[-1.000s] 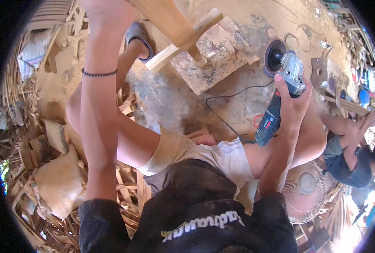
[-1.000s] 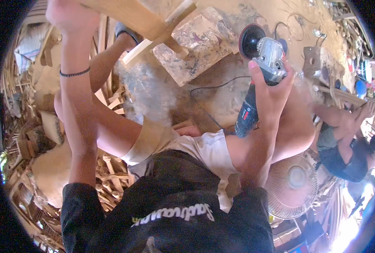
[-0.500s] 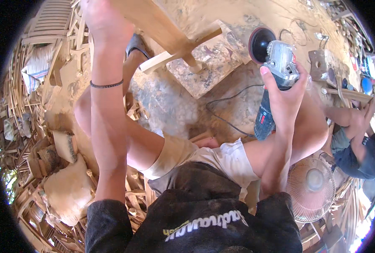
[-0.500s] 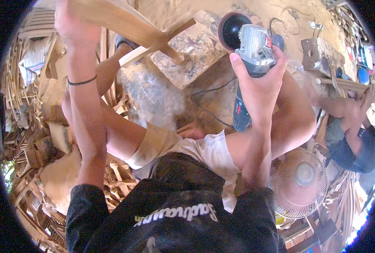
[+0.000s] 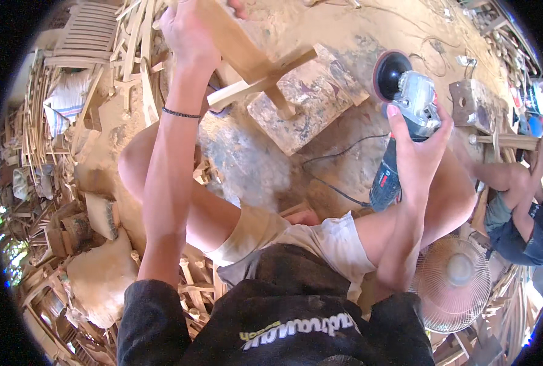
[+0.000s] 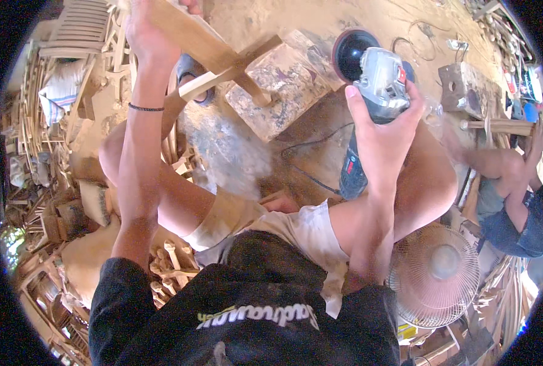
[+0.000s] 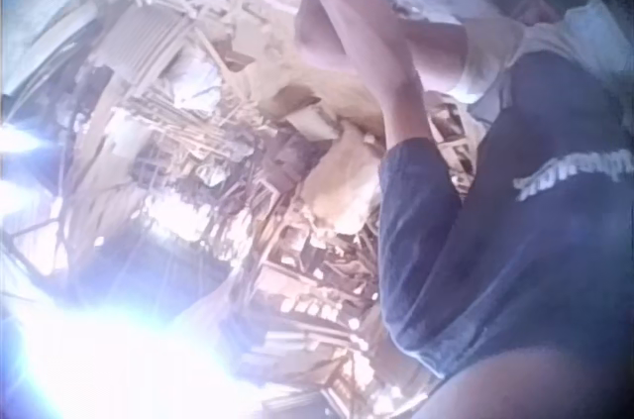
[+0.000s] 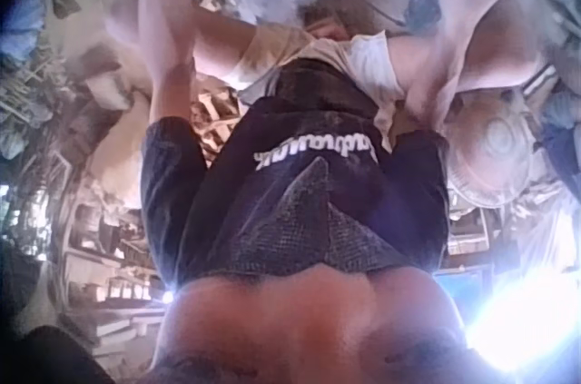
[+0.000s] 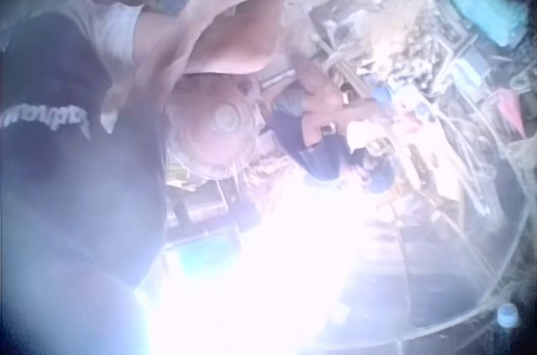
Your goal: The person sands the surface of wooden components, including a cross-shaped piece and a block, using a handheld electric orbital sander.
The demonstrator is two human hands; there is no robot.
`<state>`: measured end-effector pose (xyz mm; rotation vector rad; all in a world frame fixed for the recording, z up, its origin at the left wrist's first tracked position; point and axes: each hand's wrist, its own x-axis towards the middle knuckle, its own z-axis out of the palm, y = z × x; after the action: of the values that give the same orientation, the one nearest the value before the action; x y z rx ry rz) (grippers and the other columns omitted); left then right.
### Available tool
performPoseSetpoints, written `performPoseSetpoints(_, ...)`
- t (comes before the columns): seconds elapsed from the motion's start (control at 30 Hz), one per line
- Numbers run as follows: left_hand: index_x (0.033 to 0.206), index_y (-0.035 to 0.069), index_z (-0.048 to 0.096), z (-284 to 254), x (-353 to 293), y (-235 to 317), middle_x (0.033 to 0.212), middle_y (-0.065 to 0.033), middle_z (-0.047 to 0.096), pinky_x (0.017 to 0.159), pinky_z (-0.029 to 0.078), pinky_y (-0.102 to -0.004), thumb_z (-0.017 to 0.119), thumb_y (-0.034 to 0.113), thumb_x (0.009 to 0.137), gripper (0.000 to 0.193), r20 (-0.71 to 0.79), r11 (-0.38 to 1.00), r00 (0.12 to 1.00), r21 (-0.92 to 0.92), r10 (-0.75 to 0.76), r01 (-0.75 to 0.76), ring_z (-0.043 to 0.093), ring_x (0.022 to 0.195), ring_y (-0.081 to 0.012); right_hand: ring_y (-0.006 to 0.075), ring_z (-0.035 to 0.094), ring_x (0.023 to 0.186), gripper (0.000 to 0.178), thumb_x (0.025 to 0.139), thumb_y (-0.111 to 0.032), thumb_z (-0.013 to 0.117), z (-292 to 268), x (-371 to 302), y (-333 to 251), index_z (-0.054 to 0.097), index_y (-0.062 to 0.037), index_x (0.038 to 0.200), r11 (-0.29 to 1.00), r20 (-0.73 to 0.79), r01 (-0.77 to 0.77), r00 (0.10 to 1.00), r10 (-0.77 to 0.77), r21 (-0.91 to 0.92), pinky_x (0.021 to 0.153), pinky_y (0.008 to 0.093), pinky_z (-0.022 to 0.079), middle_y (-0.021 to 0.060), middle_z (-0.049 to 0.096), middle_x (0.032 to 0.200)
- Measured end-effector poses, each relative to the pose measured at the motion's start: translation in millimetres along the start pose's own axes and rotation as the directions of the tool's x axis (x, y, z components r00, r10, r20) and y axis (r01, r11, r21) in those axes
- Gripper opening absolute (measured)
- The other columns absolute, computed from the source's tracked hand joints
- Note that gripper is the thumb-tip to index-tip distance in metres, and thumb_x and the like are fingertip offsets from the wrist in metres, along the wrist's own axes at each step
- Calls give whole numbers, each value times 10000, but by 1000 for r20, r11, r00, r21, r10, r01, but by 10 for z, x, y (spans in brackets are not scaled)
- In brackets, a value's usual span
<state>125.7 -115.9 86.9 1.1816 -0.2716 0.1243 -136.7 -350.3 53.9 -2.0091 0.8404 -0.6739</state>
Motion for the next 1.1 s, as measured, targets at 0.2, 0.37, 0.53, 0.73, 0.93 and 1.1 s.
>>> performPoseSetpoints(0.2,1249,143,638,-374,170,-221,863,-49,642,630,594,-402,658,569,1066,464,-234,985,960,44,-154,169,676,725,-224,223,649,1162,894,871,-247,963,-141,36,0,440,79,1518,997,-53,14,999,-10,79,1002,350,544,201,577,1374)
performPoseSetpoints(0.37,1293,143,647,-724,137,-418,881,-31,638,664,572,-409,690,589,1033,518,-208,874,907,258,-367,413,668,752,-227,212,653,1116,887,873,-236,960,-176,25,58,439,88,1514,995,-60,-10,998,16,95,973,347,549,192,584,1353)
performPoseSetpoints(0.53,1335,183,646,-486,11,-634,1038,-76,664,827,557,-496,697,610,1011,539,-256,775,763,73,-593,627,663,971,-237,222,633,1160,889,873,-246,961,-184,4,26,439,95,1507,996,-60,8,998,-3,89,1007,353,534,193,571,1356)
performPoseSetpoints(0.73,1319,81,521,-193,-292,-1011,996,-189,712,717,641,-451,592,522,1117,490,-22,561,561,-2,-828,828,702,746,-306,220,633,1160,879,872,-256,962,-205,2,78,451,93,1497,994,-77,36,997,-28,104,1018,359,530,197,564,1358)
performPoseSetpoints(0.93,1315,93,510,23,-535,-1649,983,-170,699,684,626,-443,589,564,1111,520,196,400,377,99,-905,911,706,735,-303,204,640,1135,857,870,-220,959,-265,-1,71,452,85,1490,994,-94,32,995,-22,107,972,340,547,194,567,1354)
performPoseSetpoints(1.1,1379,60,532,-30,-793,-2043,1026,-175,735,753,635,-482,596,563,1104,577,245,387,349,125,-904,914,738,794,-333,198,639,1127,853,867,-200,958,-264,-34,21,444,81,1486,984,-67,-1,998,13,176,953,336,551,191,562,1356)
